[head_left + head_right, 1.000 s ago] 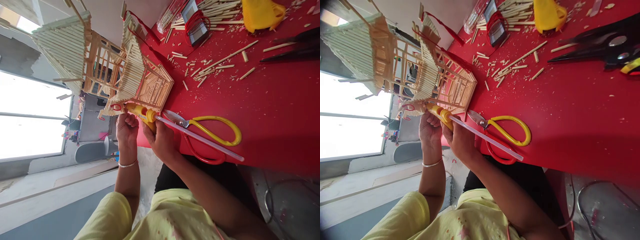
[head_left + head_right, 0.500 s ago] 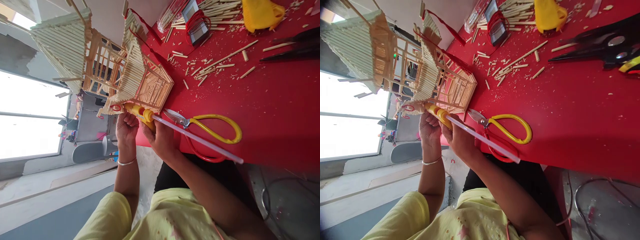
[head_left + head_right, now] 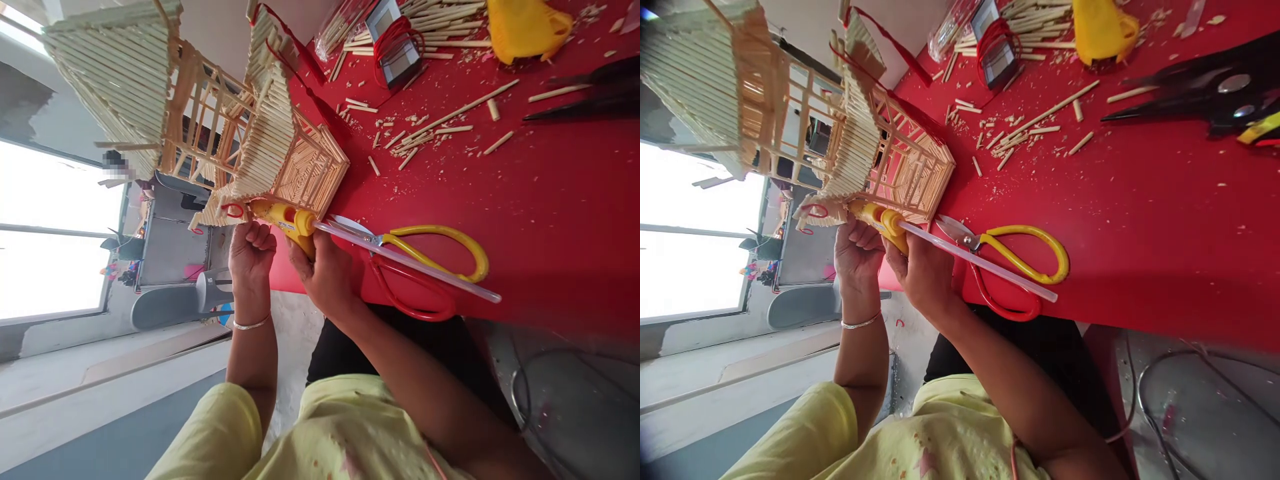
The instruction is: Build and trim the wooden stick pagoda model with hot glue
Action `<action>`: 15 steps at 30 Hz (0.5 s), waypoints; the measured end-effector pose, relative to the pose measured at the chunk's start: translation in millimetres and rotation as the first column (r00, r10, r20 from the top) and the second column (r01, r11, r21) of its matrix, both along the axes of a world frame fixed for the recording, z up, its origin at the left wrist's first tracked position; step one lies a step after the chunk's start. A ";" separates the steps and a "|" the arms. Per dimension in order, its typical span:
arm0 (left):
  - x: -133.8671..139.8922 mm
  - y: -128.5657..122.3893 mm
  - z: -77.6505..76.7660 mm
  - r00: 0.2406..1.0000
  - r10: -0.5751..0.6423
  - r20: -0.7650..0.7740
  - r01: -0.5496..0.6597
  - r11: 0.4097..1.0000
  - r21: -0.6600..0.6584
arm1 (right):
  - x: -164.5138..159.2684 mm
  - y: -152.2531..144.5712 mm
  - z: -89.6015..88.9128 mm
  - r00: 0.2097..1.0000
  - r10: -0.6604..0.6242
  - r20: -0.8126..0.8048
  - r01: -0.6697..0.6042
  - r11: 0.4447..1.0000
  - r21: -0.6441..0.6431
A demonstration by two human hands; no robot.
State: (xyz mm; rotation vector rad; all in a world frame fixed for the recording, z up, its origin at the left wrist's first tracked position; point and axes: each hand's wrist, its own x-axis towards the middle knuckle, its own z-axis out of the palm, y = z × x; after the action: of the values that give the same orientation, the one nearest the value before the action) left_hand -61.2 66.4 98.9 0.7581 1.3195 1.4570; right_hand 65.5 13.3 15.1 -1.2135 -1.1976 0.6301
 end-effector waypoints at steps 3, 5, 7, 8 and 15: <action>0.6 -0.3 1.1 1.000 0.006 0.007 -0.006 1.000 0.000 | -0.2 -0.2 1.7 1.000 0.003 -0.020 -0.002 0.999 0.048; 0.2 0.0 1.2 1.000 0.007 0.009 -0.007 1.000 -0.005 | -1.4 -0.3 2.0 0.999 0.001 -0.048 0.001 0.999 0.054; -0.5 0.5 1.1 1.000 0.008 0.010 -0.008 1.000 -0.011 | -3.1 -0.5 1.5 0.998 -0.005 -0.059 0.006 1.000 0.021; -0.9 0.8 1.1 1.000 0.009 0.010 -0.009 1.000 -0.012 | -3.8 -0.7 1.2 0.998 -0.007 -0.062 0.007 1.000 0.004; -3.3 1.3 0.7 0.999 0.037 -0.015 -0.037 0.999 -0.009 | -2.7 -3.1 2.2 0.992 0.083 -0.092 -0.087 0.996 -0.033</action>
State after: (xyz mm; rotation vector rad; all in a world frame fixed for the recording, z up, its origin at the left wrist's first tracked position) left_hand -64.5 67.6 99.6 0.7432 1.3574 1.4762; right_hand 62.7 10.2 17.3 -1.1571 -1.1708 0.7659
